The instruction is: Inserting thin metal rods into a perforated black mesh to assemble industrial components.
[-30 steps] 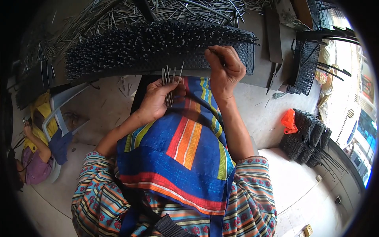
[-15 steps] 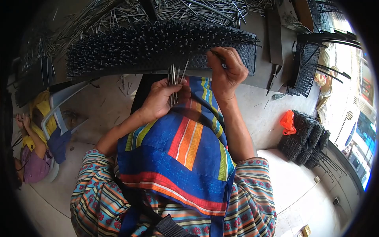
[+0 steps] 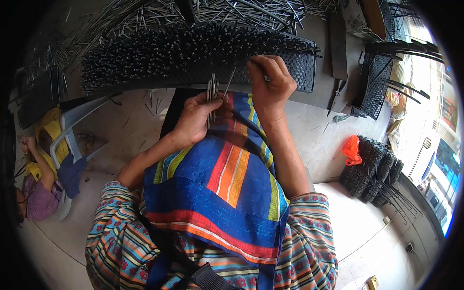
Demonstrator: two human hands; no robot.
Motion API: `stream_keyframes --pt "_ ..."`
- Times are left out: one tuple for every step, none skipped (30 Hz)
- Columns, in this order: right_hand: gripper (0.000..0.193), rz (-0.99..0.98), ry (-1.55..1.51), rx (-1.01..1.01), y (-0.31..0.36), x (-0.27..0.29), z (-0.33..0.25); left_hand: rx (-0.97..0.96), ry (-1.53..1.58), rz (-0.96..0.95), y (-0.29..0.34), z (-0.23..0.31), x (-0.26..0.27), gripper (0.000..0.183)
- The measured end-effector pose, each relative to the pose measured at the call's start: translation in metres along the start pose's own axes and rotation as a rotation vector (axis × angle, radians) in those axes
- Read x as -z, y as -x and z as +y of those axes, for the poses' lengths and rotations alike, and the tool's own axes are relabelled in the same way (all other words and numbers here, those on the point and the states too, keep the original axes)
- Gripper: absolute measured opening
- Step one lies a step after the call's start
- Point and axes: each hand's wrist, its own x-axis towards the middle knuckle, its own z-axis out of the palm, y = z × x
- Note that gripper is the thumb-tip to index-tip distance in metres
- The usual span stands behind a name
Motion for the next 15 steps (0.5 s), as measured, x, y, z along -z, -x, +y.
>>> stream_keyframes --pt "0.009 -0.001 0.002 -0.002 0.0 0.0 -0.001 0.003 0.001 0.0 0.001 0.0 0.0 0.017" --pt "0.008 -0.034 0.026 -0.024 -0.002 0.0 -0.004 0.008 0.016 -0.004 0.001 0.0 0.0 0.016" --pt "0.008 -0.067 0.051 -0.046 -0.003 0.0 -0.006 0.013 0.031 -0.007 0.001 -0.001 0.0 0.016" --pt "0.008 -0.067 0.051 -0.046 -0.003 0.001 -0.007 0.012 0.031 -0.008 0.002 -0.001 0.0 0.016" --pt "0.007 -0.073 0.14 0.004 -0.002 0.002 -0.009 -0.007 0.041 -0.042 0.002 -0.001 0.002 0.016" --pt "0.006 -0.078 0.23 0.054 -0.001 0.004 -0.011 -0.027 0.05 -0.076 0.002 -0.001 0.003 0.015" --pt "0.006 -0.078 0.229 0.056 0.001 0.004 -0.011 -0.029 0.05 -0.077 0.003 -0.001 0.003 0.015" --pt "0.007 -0.15 0.16 -0.095 0.006 0.005 -0.01 -0.051 0.05 -0.126 0.004 0.0 0.004 0.015" --pt "0.008 -0.221 0.089 -0.246 0.008 0.006 -0.011 -0.073 0.049 -0.176 0.005 0.002 0.005 0.016" --pt "0.008 -0.222 0.09 -0.245 0.01 0.006 -0.016 -0.073 0.05 -0.177 0.006 0.003 0.005 0.016" --pt "0.009 -0.338 -0.088 -0.423 0.01 0.004 -0.023 -0.035 0.047 -0.21 0.008 0.005 0.006 0.016" --pt "0.009 -0.452 -0.269 -0.6 0.011 0.003 -0.028 0.002 0.044 -0.243 0.01 0.007 0.006 0.017" --pt "0.009 -0.454 -0.268 -0.598 0.012 0.003 -0.03 -0.001 0.046 -0.242 0.012 0.007 0.007 0.017" --pt "0.008 -0.532 -0.298 -0.67 0.013 0.003 -0.031 -0.001 0.03 -0.253 0.013 0.008 0.008 0.017" --pt "0.006 -0.61 -0.327 -0.742 0.013 0.003 -0.032 -0.002 0.014 -0.263 0.015 0.008 0.01 0.017"
